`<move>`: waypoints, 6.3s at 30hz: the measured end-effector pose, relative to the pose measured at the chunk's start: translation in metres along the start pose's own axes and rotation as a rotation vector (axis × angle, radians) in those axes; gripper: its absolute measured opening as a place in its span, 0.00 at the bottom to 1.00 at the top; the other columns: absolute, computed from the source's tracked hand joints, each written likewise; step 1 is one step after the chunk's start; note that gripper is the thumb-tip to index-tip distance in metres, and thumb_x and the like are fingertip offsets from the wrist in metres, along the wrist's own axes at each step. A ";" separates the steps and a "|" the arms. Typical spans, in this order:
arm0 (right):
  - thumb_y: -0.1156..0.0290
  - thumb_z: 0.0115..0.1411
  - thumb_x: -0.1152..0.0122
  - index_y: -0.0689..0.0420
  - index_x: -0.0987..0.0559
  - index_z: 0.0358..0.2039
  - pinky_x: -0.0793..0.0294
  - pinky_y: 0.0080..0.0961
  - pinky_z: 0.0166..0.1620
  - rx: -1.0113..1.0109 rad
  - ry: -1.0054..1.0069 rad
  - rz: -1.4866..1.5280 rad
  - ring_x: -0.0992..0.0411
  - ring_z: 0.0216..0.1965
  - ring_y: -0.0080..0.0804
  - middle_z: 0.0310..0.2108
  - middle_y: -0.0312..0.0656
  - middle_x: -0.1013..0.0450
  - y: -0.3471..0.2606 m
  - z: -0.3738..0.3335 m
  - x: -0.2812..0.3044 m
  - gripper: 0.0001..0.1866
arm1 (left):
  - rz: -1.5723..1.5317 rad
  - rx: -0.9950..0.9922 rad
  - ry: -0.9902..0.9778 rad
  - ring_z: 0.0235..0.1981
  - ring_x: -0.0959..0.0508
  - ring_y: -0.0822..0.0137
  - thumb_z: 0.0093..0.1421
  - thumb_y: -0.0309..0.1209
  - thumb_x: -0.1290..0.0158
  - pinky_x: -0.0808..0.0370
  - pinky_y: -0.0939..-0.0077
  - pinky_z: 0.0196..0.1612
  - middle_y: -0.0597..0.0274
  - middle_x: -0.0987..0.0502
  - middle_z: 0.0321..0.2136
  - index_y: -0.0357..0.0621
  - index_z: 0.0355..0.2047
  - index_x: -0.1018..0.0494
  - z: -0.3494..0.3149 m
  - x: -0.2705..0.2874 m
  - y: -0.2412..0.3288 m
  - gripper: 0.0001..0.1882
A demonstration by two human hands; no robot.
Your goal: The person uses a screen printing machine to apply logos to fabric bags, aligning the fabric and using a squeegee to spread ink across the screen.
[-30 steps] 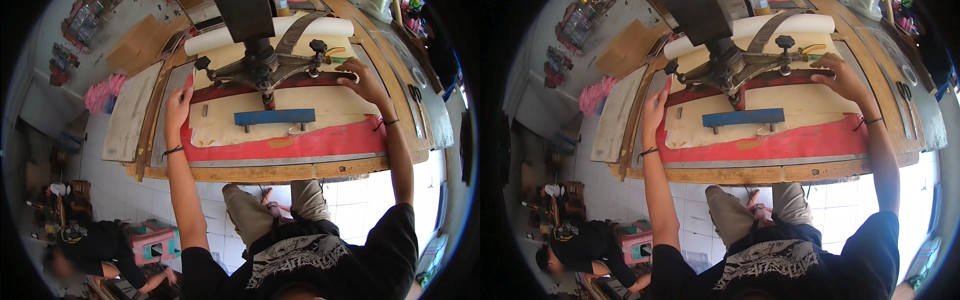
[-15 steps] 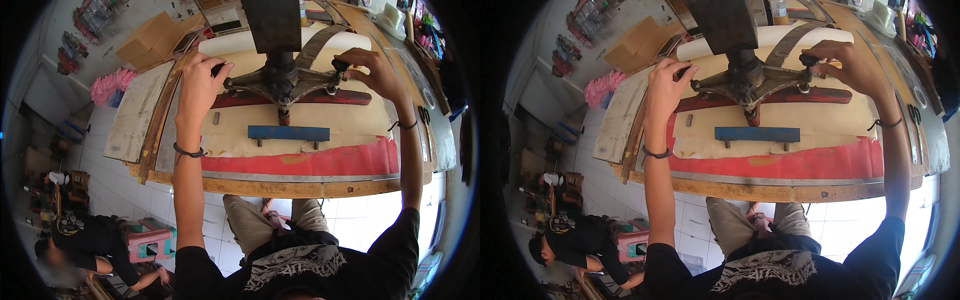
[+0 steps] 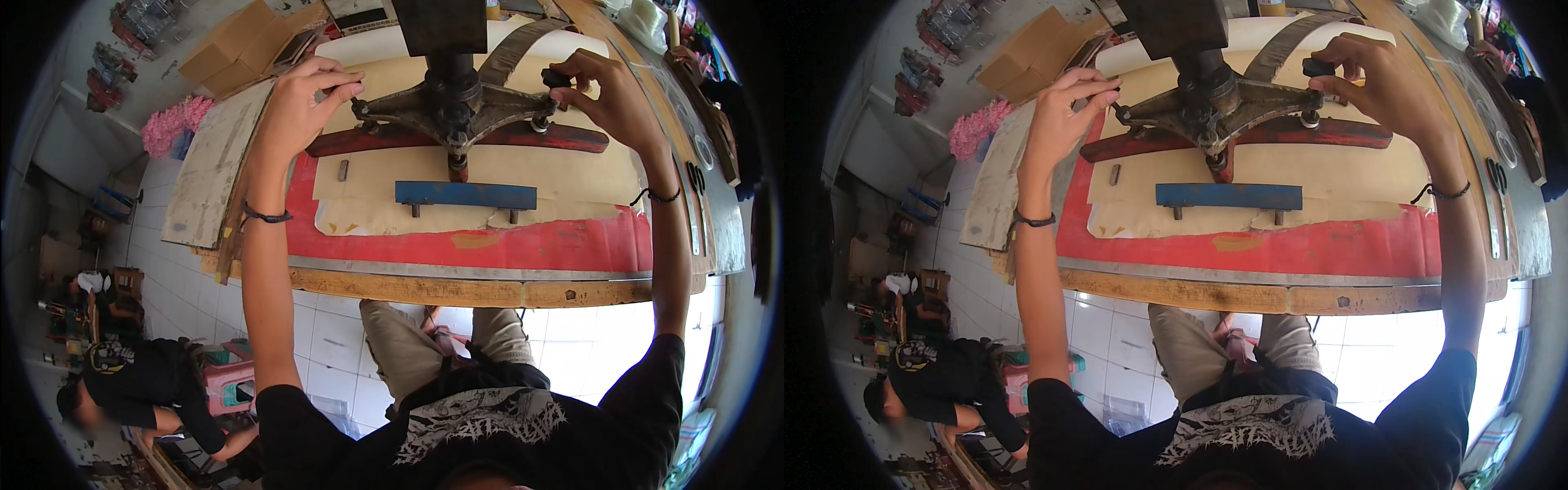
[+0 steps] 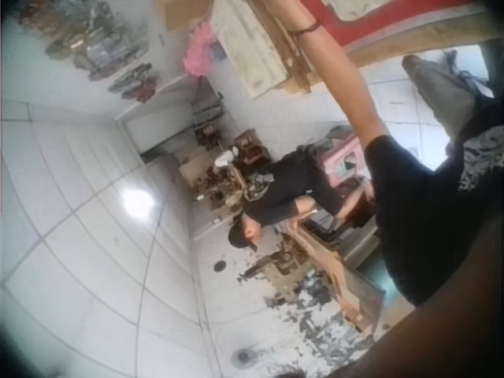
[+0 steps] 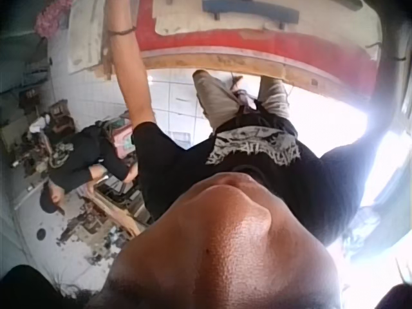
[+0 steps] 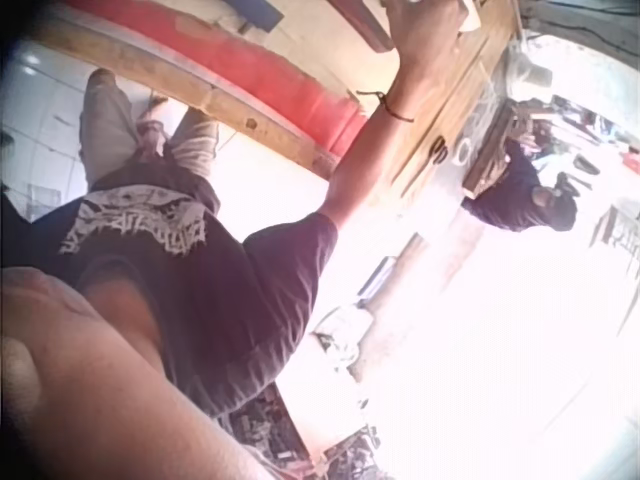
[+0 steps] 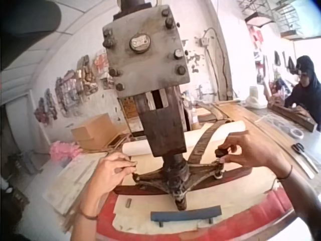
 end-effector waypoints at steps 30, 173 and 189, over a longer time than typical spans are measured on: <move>0.58 0.58 0.37 0.63 0.22 0.39 0.32 0.24 0.25 -0.127 -0.159 -0.016 0.25 0.22 0.28 0.18 0.43 0.25 -0.004 0.014 -0.004 0.19 | 0.272 0.310 -0.391 0.40 0.24 0.45 0.65 0.39 0.55 0.30 0.63 0.45 0.42 0.23 0.37 0.34 0.43 0.28 0.011 -0.021 0.005 0.19; 0.62 0.60 0.41 0.62 0.25 0.44 0.31 0.28 0.43 -0.127 -0.156 -0.013 0.30 0.34 0.29 0.33 0.41 0.25 -0.001 0.004 -0.014 0.17 | -0.491 0.147 0.190 0.35 0.27 0.76 0.60 0.29 0.42 0.30 0.80 0.41 0.64 0.23 0.37 0.35 0.40 0.25 -0.024 -0.027 -0.034 0.11; 0.59 0.60 0.41 0.60 0.23 0.41 0.32 0.27 0.34 -0.095 -0.082 -0.185 0.32 0.28 0.30 0.29 0.42 0.26 -0.004 0.003 -0.002 0.17 | -0.121 0.008 0.285 0.33 0.25 0.69 0.61 0.32 0.47 0.31 0.77 0.35 0.62 0.22 0.33 0.42 0.40 0.24 -0.026 -0.007 -0.016 0.10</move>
Point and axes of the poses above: each hand's wrist, its own z-axis towards the middle knuckle, its own x-axis out of the back of the hand, y = z × x, the point moved 8 cm from there along z, towards the middle knuckle
